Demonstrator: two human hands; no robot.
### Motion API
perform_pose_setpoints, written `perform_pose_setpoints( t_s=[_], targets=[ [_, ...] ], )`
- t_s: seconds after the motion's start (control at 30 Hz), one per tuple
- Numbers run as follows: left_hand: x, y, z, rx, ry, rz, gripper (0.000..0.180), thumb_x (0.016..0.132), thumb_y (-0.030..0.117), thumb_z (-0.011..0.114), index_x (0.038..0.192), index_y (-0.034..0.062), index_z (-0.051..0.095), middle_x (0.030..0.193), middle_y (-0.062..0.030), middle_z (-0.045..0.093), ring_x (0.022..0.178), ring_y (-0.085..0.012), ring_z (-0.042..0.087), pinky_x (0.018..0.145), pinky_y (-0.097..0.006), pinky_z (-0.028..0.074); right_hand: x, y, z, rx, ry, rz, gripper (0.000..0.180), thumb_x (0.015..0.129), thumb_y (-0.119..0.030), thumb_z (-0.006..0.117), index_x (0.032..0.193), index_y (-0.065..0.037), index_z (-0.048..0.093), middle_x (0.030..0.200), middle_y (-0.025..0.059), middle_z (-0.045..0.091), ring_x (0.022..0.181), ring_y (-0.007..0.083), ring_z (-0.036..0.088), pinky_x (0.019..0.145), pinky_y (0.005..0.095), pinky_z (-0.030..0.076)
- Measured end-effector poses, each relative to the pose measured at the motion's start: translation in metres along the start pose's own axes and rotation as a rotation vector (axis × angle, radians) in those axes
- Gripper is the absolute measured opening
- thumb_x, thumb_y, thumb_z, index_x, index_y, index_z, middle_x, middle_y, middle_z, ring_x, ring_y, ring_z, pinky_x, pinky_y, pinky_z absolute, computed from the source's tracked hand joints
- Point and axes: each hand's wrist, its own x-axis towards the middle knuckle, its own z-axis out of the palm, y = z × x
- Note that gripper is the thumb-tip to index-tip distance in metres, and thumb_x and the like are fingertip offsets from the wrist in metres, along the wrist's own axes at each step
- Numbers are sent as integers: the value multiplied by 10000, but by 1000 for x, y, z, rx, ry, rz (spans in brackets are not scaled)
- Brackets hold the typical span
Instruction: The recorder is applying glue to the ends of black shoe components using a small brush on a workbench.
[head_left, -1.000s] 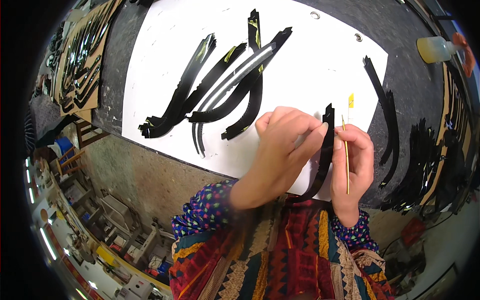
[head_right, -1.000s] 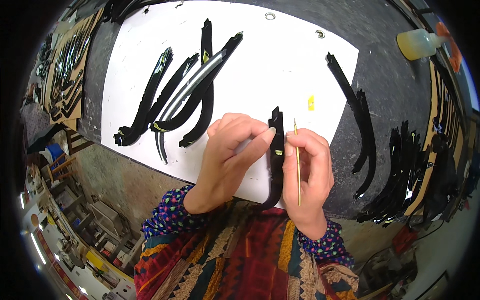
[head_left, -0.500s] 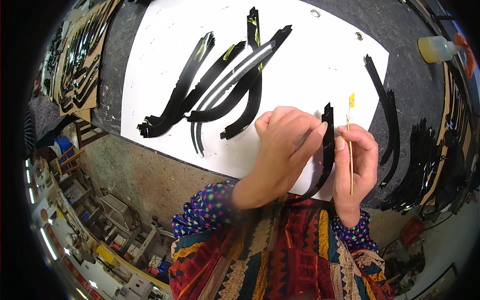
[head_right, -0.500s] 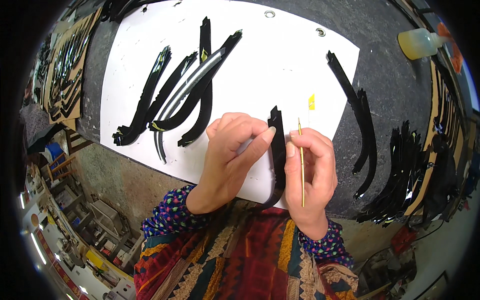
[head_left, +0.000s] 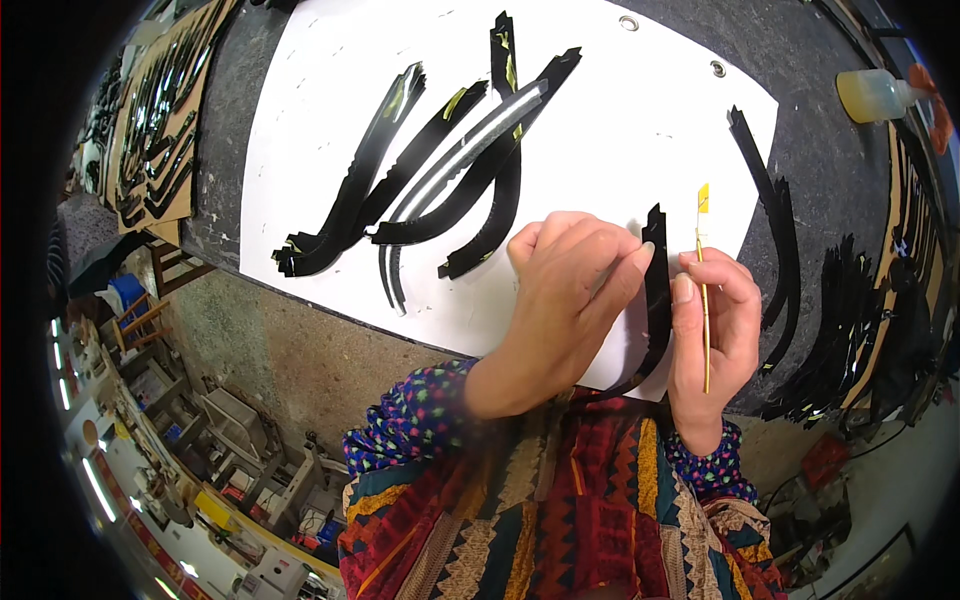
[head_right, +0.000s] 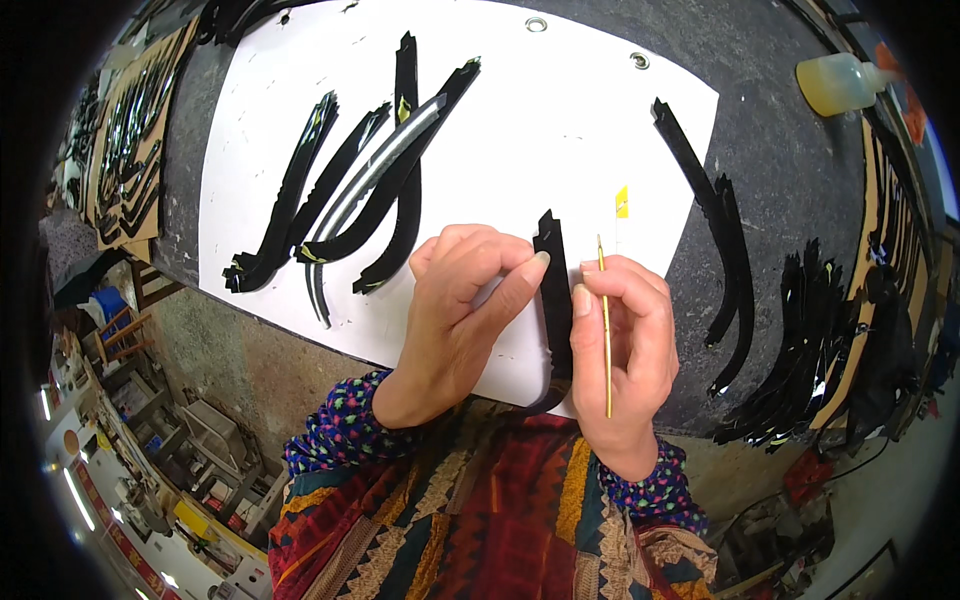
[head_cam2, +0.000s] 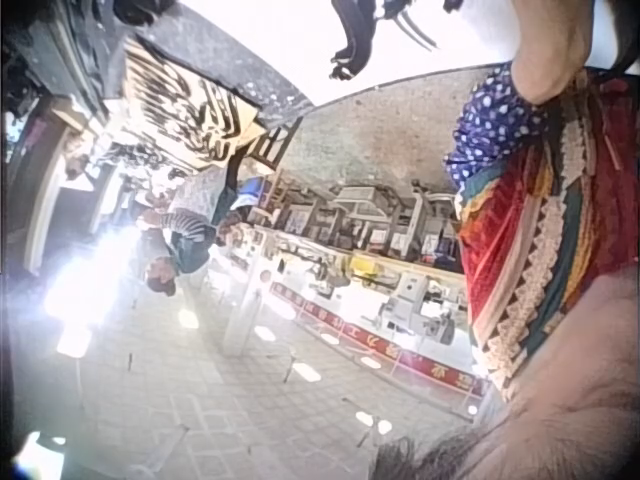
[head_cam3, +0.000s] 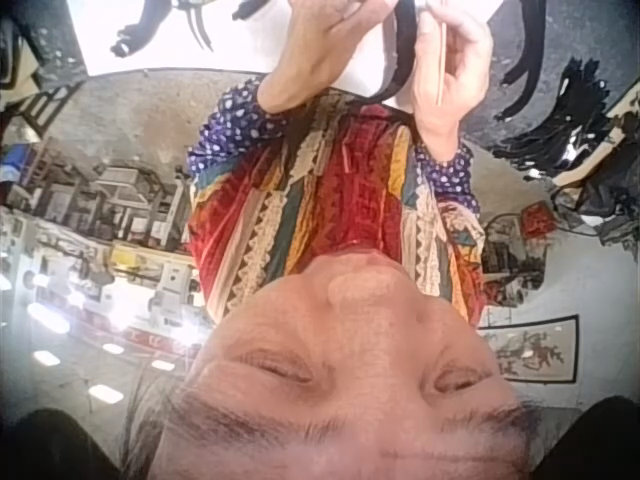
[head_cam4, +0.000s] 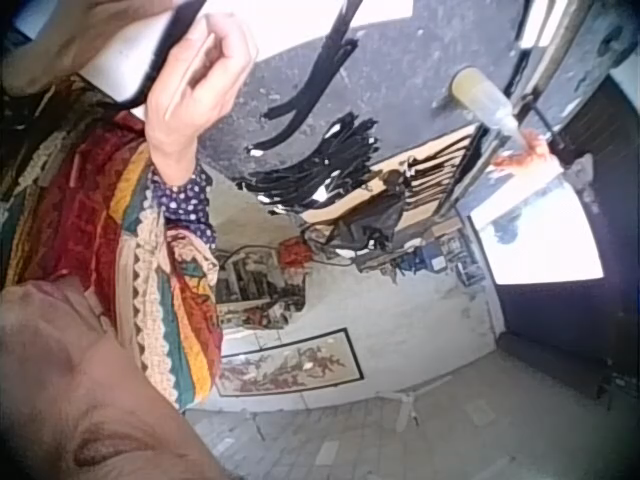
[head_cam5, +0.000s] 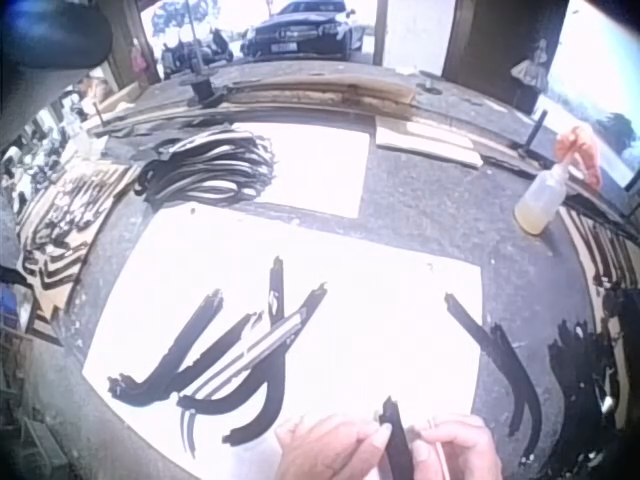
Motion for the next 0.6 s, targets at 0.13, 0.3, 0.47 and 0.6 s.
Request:
perform_pose_setpoints(
  t_s=[0.13,0.3,0.47,0.6],
  targets=[
    [0,0,0,-2,5,10,132,990,200,589,965,80,636,936,-21,623,1024,-212,546,926,-384,274,0,0,0,25,3,2,222,948,102,572,1160,33,576,1151,158,594,989,158,621,829,270,530],
    [1,0,0,2,11,25,127,991,194,587,960,80,633,918,-19,613,1011,-211,546,922,-383,274,0,0,-1,32,4,2,222,949,102,570,1161,35,575,1155,161,592,991,161,623,835,275,533],
    [1,0,1,9,21,25,120,991,186,584,959,82,635,905,-15,607,1000,-204,546,918,-382,275,0,-2,-2,19,-3,-12,227,947,104,571,1162,33,574,1158,160,589,994,161,624,839,278,532],
    [1,1,1,5,23,25,114,991,181,585,960,84,634,900,-11,605,995,-201,546,917,-381,275,0,-4,-1,23,4,-9,231,945,108,572,1163,32,575,1158,158,589,995,160,624,839,275,530]
  ],
)
